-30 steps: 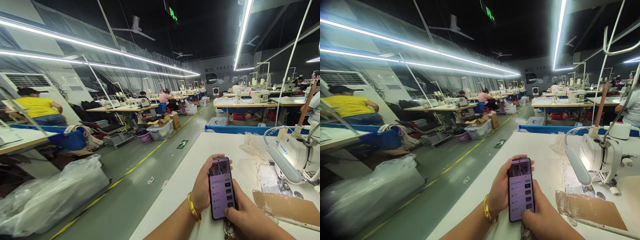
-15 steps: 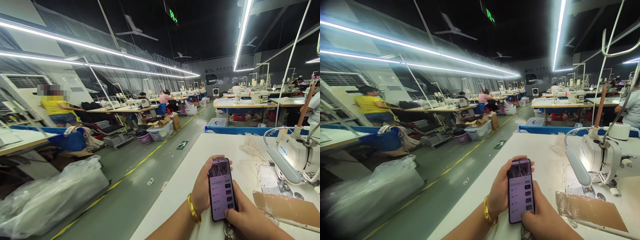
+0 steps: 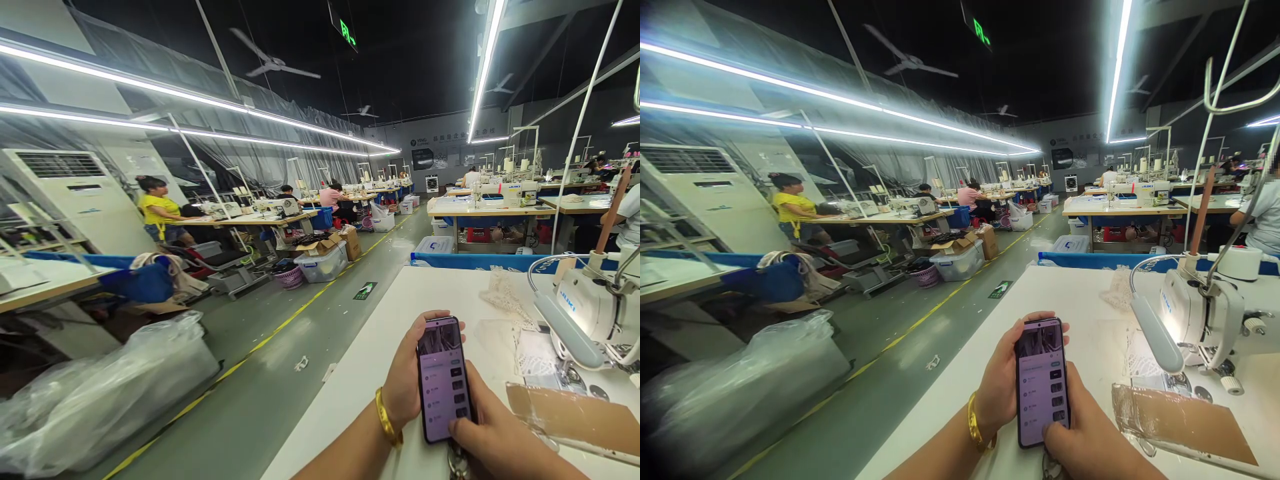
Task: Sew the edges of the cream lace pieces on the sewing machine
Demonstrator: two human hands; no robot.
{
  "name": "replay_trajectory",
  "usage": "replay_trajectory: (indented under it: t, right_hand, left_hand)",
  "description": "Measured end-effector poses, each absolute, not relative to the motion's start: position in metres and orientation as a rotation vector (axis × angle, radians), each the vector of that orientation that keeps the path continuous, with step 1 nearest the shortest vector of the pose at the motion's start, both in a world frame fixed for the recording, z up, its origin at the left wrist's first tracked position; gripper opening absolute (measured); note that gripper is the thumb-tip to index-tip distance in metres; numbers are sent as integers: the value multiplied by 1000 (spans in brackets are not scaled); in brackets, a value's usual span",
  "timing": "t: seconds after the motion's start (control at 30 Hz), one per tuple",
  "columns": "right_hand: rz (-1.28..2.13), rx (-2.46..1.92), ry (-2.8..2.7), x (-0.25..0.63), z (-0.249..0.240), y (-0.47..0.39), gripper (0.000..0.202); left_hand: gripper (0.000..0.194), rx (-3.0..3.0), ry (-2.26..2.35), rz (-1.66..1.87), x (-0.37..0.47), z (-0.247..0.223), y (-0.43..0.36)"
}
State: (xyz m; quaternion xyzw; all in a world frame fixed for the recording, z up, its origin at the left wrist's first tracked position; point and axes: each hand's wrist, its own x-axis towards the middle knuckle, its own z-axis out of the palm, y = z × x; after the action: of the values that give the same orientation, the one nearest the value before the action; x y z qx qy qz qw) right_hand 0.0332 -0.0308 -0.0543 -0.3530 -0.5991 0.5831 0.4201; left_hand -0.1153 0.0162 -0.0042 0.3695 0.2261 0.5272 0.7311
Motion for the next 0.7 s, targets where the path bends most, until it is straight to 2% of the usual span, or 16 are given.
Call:
replay_trajectory:
  t: [0.7]
  right_hand:
    - [1480, -883, -1504, 34, -52, -31, 57]
  left_hand:
    - [44, 819, 499, 1165, -115, -3, 15]
